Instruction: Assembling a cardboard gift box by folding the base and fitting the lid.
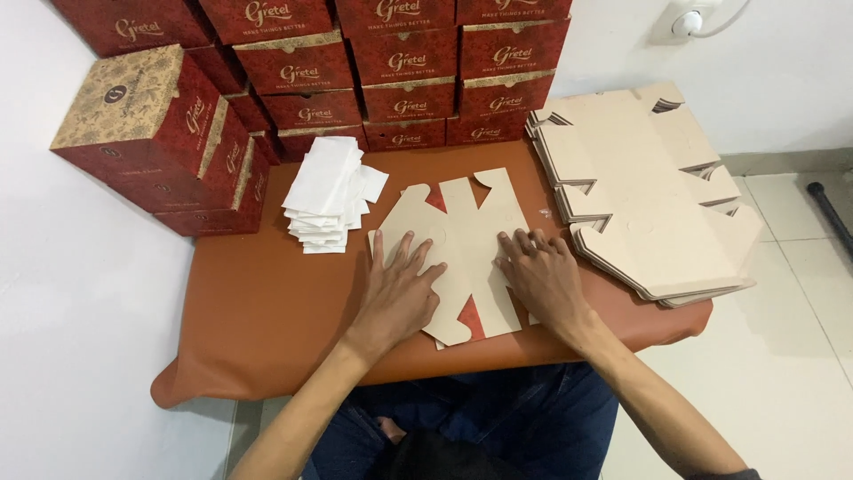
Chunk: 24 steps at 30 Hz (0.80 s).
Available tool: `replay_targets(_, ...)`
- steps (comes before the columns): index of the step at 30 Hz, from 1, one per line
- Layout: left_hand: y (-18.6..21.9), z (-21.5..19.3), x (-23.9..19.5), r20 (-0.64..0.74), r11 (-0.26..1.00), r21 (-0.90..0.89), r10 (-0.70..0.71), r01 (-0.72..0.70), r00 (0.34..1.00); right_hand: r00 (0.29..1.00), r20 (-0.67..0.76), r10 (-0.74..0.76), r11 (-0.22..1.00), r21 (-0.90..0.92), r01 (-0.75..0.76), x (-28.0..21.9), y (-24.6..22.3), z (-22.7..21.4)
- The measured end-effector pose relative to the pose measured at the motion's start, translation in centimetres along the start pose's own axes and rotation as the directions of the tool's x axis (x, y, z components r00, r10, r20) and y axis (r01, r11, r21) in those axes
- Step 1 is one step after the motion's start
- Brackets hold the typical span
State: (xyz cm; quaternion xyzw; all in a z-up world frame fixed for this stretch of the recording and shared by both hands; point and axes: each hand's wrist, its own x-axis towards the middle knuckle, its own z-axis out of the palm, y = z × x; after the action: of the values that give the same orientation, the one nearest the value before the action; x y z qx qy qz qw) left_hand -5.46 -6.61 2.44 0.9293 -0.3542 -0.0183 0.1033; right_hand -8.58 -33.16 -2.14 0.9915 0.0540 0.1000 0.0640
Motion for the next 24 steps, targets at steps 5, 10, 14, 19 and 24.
replay_targets(5,0.1,1.4,-0.1,0.014,0.999,0.028,-0.042,0.042,0.999,0.998,-0.054,0.02,0.997,0.078,-0.016,-1.0,-0.9,-2.6)
replay_targets(10,0.1,2.1,0.6,0.009,0.994,0.046,-0.097,0.097,0.995,0.998,-0.045,0.052,0.971,0.237,-0.04,-2.3,-1.1,-3.0)
replay_targets(14,0.1,2.1,1.7,0.069,0.983,0.074,-0.172,0.167,0.983,0.998,-0.067,0.004,0.943,0.333,0.018,-3.6,-1.2,-3.6)
replay_targets(19,0.0,2.7,3.2,0.134,0.967,0.122,-0.241,0.225,0.961,0.993,-0.109,-0.052,0.89,0.445,0.096,-4.8,-1.5,-3.0)
replay_targets(24,0.3,1.8,4.0,0.141,0.964,0.138,-0.247,0.228,0.959,0.988,-0.114,-0.103,0.879,0.454,0.144,-5.5,-2.8,-2.0)
